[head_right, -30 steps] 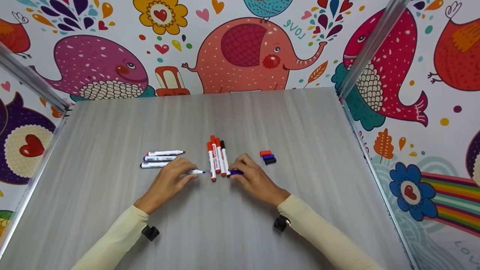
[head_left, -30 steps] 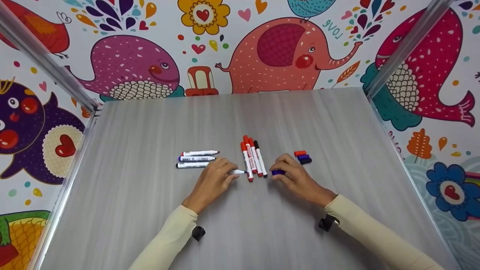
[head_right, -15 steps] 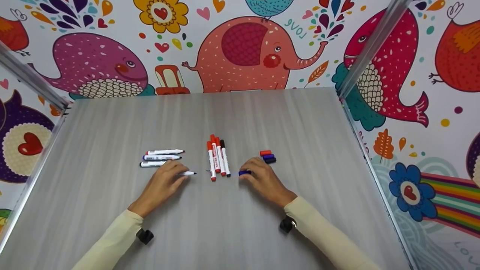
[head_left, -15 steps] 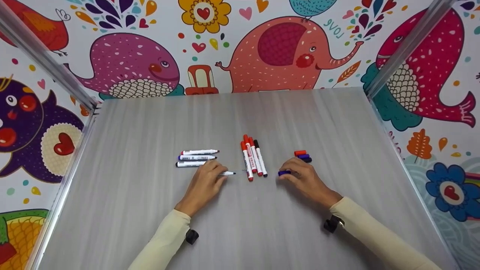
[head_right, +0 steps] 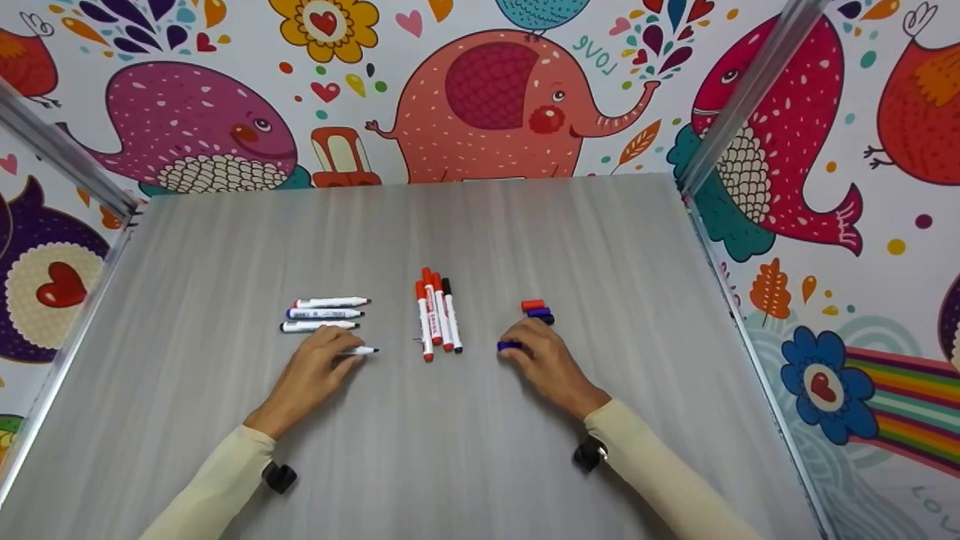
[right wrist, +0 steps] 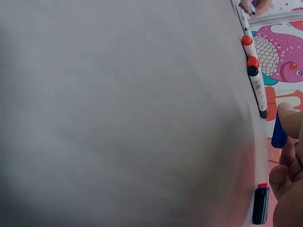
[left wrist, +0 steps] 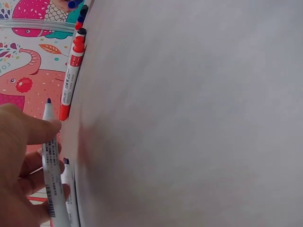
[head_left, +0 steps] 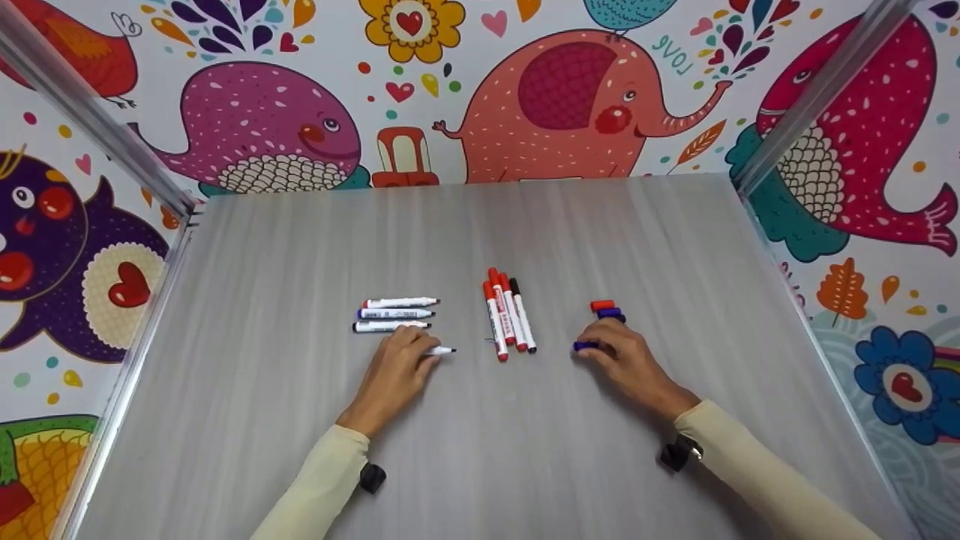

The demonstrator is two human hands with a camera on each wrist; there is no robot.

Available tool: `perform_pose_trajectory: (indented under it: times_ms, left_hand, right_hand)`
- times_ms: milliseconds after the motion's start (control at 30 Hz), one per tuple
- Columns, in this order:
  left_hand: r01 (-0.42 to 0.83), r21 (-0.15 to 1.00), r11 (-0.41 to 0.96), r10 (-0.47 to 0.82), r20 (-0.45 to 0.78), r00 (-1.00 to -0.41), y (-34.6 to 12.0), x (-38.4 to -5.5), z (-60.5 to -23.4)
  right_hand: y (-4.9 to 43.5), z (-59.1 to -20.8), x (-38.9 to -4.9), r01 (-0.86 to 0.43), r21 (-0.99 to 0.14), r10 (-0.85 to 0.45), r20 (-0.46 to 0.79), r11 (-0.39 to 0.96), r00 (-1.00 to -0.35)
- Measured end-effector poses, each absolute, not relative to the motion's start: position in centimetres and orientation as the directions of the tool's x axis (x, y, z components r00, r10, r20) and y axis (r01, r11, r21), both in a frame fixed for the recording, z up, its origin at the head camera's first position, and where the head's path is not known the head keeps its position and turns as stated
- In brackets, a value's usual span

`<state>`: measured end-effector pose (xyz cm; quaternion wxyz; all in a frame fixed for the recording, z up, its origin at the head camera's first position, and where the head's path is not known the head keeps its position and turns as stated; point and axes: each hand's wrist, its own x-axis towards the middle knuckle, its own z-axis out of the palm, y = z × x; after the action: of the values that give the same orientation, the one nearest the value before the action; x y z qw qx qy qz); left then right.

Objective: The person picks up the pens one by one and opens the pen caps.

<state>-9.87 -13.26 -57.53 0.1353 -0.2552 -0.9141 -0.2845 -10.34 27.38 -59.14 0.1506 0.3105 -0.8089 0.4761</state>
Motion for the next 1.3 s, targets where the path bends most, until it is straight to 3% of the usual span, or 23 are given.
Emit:
perform_pose_trajectory:
  times_ms: [1300]
  left_hand:
    - [0.485, 0.388, 0.784, 0.317, 0.423, -0.849, -15.4, -10.7, -59.1]
  right_hand:
    - [31.9, -60.5, -11.2, -0.494, -0.700, -0.235, 0.439, 0.517, -0.867]
